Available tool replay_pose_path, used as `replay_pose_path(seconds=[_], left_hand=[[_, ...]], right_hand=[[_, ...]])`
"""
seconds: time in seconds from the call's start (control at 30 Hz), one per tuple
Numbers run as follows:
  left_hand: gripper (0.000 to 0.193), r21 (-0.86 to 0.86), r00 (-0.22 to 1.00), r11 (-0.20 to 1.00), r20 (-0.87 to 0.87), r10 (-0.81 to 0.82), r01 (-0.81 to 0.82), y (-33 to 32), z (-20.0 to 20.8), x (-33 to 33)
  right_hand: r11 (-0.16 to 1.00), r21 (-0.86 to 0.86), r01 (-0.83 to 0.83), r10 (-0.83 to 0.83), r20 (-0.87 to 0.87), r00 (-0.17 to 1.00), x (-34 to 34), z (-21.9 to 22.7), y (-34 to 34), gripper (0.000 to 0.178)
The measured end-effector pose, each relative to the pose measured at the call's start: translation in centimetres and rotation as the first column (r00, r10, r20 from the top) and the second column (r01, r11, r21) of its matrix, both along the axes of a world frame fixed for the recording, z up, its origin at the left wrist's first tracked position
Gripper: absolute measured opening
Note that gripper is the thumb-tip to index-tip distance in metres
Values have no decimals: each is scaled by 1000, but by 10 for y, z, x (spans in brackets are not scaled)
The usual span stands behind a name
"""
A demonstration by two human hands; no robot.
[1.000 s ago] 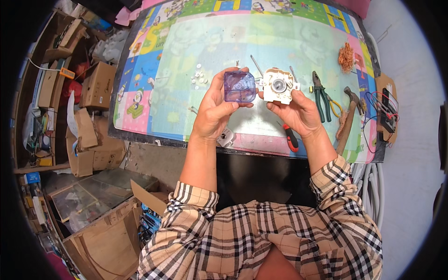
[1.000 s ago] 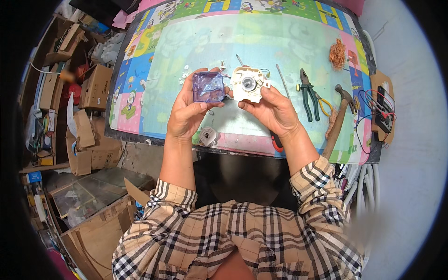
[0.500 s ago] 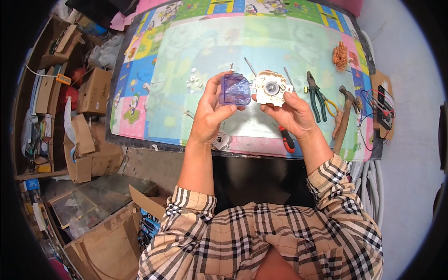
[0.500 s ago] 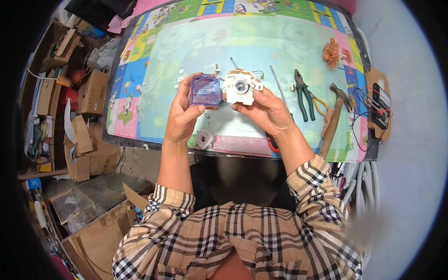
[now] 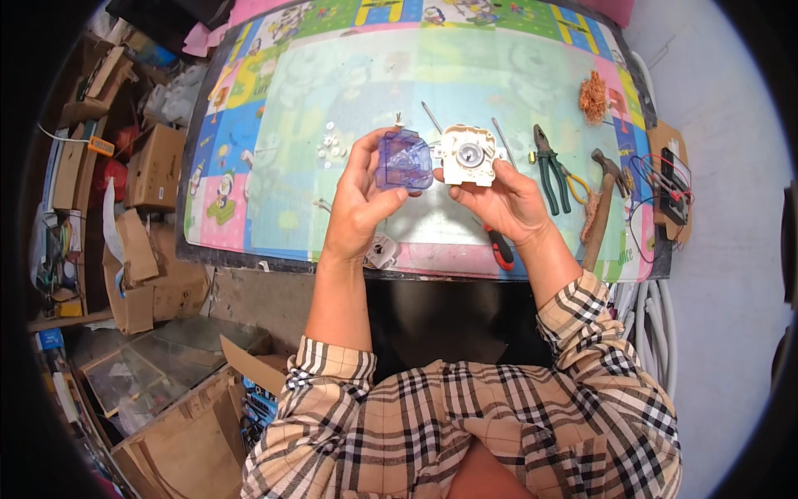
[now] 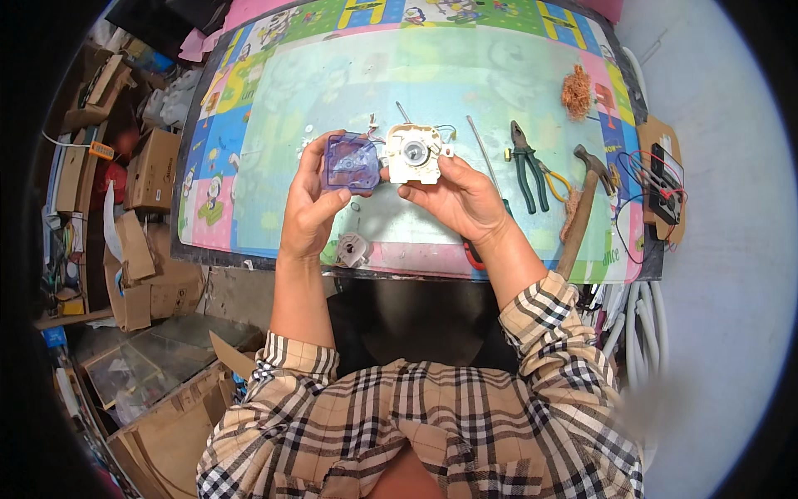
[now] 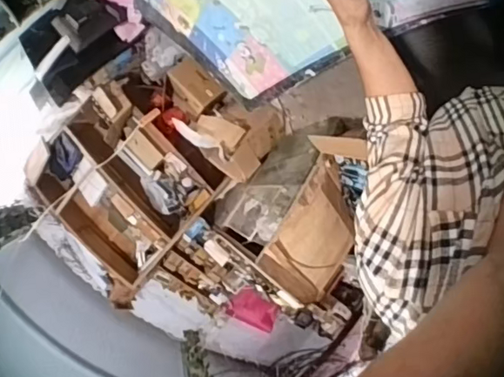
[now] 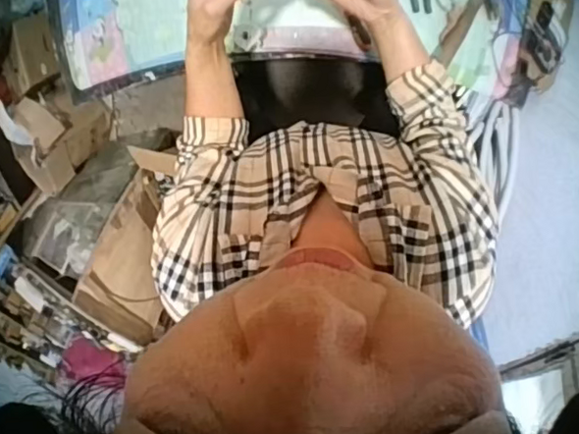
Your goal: The person assembles a small electrical component by hand, fitting a white plastic housing onto a blue translucent part. They repeatedly align and press the pieces together, then use a screwdriver to tighten a screw on a black component. The person moves between two work surfaces during the process.
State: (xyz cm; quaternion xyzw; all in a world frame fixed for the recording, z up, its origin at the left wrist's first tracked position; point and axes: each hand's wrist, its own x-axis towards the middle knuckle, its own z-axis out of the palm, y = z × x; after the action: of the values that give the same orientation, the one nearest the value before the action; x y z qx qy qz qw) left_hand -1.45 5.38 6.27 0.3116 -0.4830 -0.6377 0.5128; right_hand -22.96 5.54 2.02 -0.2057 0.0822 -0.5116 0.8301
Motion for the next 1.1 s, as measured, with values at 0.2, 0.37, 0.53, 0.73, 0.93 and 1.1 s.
replay_pose_path(seconds=[0.2, 0.37, 0.53, 0.73, 0.93, 1.1], left_hand=[[72, 12, 1000, 1000, -3, -9, 9, 0, 1, 1], [73, 27, 1000, 1000, 10, -4, 4, 1, 2, 1], [73, 25, 1000, 1000, 2, -14, 14, 1, 2, 1], [73, 27, 1000, 999, -7, -20, 20, 0, 0, 2], [73, 16, 999, 999, -13, -31, 31, -1, -1, 2], [72, 6, 998, 999, -56, -39, 39, 1, 0, 3]], right_hand=[[1000, 10, -5, 5, 15, 1000, 0, -1, 1, 63], [999, 41, -33, 30, 60, 998, -1, 0, 2, 65], [997, 22, -70, 67, 108, 992, -4, -5, 0, 63], [998, 41, -53, 49, 74, 996, -2, -1, 1, 66], [998, 41, -40, 38, 47, 998, -2, 1, 2, 66], [1000, 16, -24, 24, 10, 1000, -1, 3, 2, 66]])
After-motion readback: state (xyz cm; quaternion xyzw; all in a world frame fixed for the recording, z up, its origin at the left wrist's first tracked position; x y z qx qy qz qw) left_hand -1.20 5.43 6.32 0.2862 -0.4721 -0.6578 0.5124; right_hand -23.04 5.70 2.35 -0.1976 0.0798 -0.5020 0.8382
